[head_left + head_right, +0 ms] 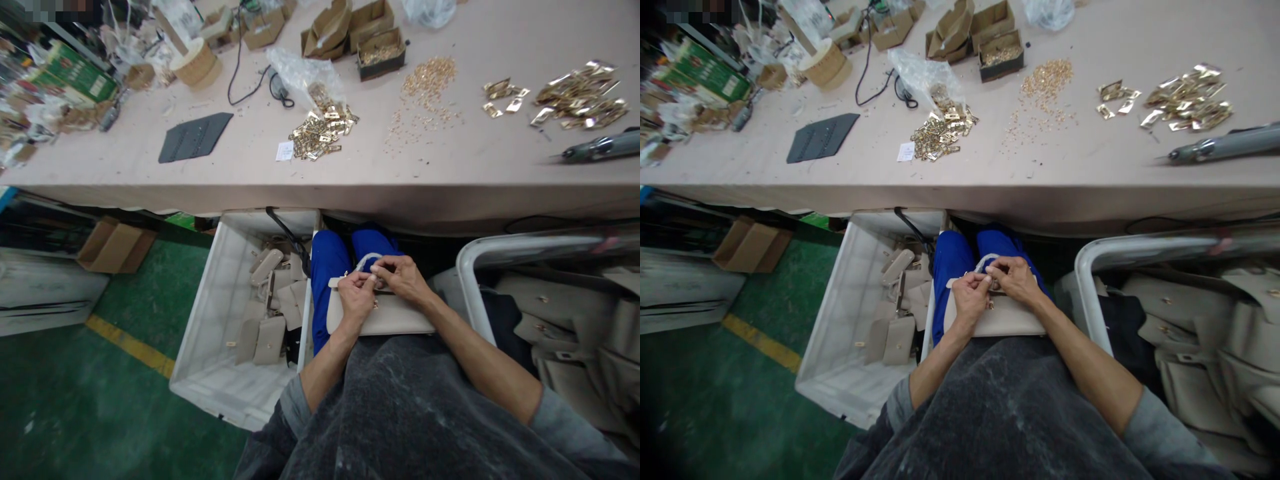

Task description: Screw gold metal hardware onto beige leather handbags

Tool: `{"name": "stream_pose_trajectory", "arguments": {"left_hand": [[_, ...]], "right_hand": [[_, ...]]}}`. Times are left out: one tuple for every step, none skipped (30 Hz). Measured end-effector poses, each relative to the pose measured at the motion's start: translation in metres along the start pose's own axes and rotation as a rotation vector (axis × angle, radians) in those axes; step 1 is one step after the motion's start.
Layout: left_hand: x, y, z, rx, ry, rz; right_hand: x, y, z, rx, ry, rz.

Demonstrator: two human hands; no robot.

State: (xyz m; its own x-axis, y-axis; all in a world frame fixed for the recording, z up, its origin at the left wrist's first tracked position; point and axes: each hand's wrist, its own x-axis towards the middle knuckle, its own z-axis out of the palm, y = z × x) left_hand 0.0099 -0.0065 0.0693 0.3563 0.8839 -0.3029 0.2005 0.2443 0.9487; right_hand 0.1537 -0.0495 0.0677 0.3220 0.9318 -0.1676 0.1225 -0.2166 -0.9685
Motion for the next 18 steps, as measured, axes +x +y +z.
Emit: {"name": "stream_pose_trajectory", "arguments": {"left_hand": [[0.001, -0.001, 0.001, 0.002, 0.006, -0.01], [0.003, -0.003, 0.002, 0.002, 0.009, -0.02], [0.005, -0.005, 0.003, -0.003, 0.008, -0.03], [0.007, -0.007, 0.003, -0.016, -0.001, -0.04], [0.009, -0.008, 0.003, -0.038, -0.022, -0.052], [0.011, -0.01, 0.002, -0.064, -0.054, -0.064], [0.012, -0.011, 0.002, -0.088, -0.091, -0.075], [0.013, -0.012, 0.001, -0.106, -0.125, -0.083], [0.013, -0.012, 0.0, -0.117, -0.151, -0.089], [0.014, -0.012, 0.0, -0.119, -0.164, -0.092], [0.014, -0.012, -0.001, -0.118, -0.165, -0.092], [0.014, -0.012, -0.001, -0.114, -0.162, -0.091], [0.014, -0.012, 0.0, -0.11, -0.153, -0.09], [0.014, -0.012, 0.0, -0.106, -0.14, -0.093], [0.013, -0.012, 0.001, -0.1, -0.126, -0.097], [0.013, -0.011, 0.002, -0.092, -0.11, -0.101], [0.012, -0.011, 0.002, -0.085, -0.096, -0.107], [0.012, -0.011, 0.003, -0.077, -0.088, -0.113]], "right_hand": [[0.001, 0.0, 0.0, 0.004, -0.002, 0.009], [0.002, 0.001, 0.0, 0.0, 0.003, 0.017], [0.003, 0.002, 0.0, -0.011, 0.015, 0.021], [0.005, 0.004, 0.0, -0.022, 0.026, 0.023], [0.007, 0.005, 0.0, -0.025, 0.033, 0.025], [0.008, 0.007, 0.0, -0.019, 0.034, 0.03], [0.01, 0.008, -0.001, -0.011, 0.036, 0.038], [0.011, 0.009, -0.001, -0.003, 0.04, 0.046], [0.013, 0.01, -0.002, 0.003, 0.046, 0.054], [0.014, 0.01, -0.003, 0.007, 0.05, 0.061], [0.014, 0.011, -0.003, 0.012, 0.052, 0.067], [0.015, 0.01, -0.004, 0.016, 0.052, 0.07], [0.015, 0.01, -0.004, 0.018, 0.05, 0.07], [0.014, 0.01, -0.005, 0.018, 0.047, 0.066], [0.014, 0.01, -0.005, 0.013, 0.043, 0.058], [0.013, 0.009, -0.006, 0.003, 0.035, 0.045], [0.012, 0.009, -0.006, -0.009, 0.02, 0.028], [0.011, 0.009, -0.007, -0.02, 0.003, 0.01]]}}
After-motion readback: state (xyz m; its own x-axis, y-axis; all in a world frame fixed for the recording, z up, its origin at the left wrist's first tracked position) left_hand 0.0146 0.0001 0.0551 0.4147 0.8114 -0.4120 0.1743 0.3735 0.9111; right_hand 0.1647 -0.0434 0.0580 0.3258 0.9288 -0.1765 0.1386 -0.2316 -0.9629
